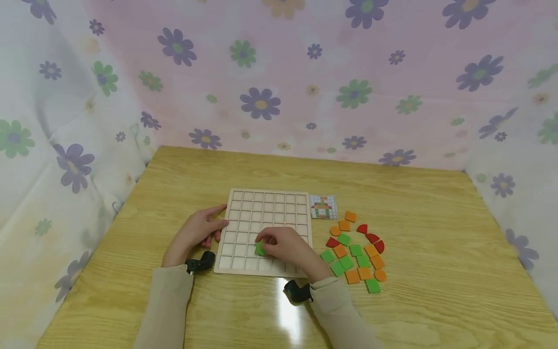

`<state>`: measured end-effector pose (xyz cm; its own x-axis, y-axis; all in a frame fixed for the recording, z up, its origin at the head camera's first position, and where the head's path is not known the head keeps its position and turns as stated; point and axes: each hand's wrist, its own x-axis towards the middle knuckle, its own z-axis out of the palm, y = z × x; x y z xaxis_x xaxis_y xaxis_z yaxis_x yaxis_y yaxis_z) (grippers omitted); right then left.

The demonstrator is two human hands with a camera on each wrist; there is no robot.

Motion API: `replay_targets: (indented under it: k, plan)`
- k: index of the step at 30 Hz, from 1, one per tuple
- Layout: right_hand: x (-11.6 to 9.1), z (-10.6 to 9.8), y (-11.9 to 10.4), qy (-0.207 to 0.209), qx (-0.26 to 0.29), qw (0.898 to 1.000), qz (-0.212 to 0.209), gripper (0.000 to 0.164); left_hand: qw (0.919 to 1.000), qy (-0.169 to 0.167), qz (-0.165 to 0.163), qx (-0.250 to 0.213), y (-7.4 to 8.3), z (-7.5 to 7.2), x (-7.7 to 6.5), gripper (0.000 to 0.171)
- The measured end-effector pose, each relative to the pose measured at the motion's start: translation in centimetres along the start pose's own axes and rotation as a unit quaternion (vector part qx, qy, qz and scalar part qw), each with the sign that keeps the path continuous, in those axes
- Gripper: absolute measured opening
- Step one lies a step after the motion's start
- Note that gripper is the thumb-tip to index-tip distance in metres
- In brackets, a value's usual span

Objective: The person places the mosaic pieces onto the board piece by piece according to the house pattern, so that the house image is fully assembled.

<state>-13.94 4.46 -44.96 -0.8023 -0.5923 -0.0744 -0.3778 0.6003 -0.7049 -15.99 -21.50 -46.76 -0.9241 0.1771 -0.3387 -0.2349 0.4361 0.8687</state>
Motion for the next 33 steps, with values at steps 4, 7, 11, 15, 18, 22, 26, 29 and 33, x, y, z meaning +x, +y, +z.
replay_targets:
  k: [4, 7, 11, 15, 18, 22, 26, 29, 33]
  plan:
    - [0.3, 0.4, -0.6, 0.002, -0.002, 1.000, 0.001, 0.015, 1.0000, 0.005, -0.005, 0.006, 0.0, -0.1, 0.1, 0.055]
    - [0.6, 0.7, -0.9, 0.010, -0.004, 1.000, -0.002, 0.015, 0.9999, 0.009, -0.006, 0.008, -0.1, -0.3, 0.1, 0.057]
    - [1.1, 1.2, -1.3, 0.015, 0.006, 1.000, -0.003, 0.015, 0.9998, 0.013, -0.004, 0.013, -0.1, -0.6, 0.2, 0.057]
    - [1.4, 1.6, -1.5, 0.021, 0.016, 1.000, 0.010, 0.013, 0.9998, 0.009, 0.002, 0.015, 0.0, -0.7, 0.3, 0.056]
    - [1.5, 1.9, -1.8, 0.031, 0.011, 0.999, 0.012, 0.012, 0.9999, 0.005, 0.006, 0.013, 0.0, -0.6, 0.3, 0.055]
    - [1.5, 2.5, -2.4, 0.029, -0.007, 1.000, -0.006, 0.011, 1.0000, 0.006, 0.001, 0.008, 0.0, -0.5, 0.3, 0.054]
    - [1.3, 3.0, -3.0, 0.028, -0.032, 0.999, -0.010, 0.010, 0.9999, 0.006, 0.005, 0.014, 0.1, -0.4, 0.4, 0.054]
    - [1.0, 3.4, -3.5, 0.031, -0.041, 0.999, -0.003, 0.008, 0.9998, 0.004, 0.011, 0.018, 0.0, -0.3, 0.4, 0.055]
    - [0.9, 4.1, -4.1, 0.042, -0.063, 0.997, -0.007, 0.006, 0.9999, 0.001, 0.004, 0.012, -0.1, -0.2, 0.3, 0.055]
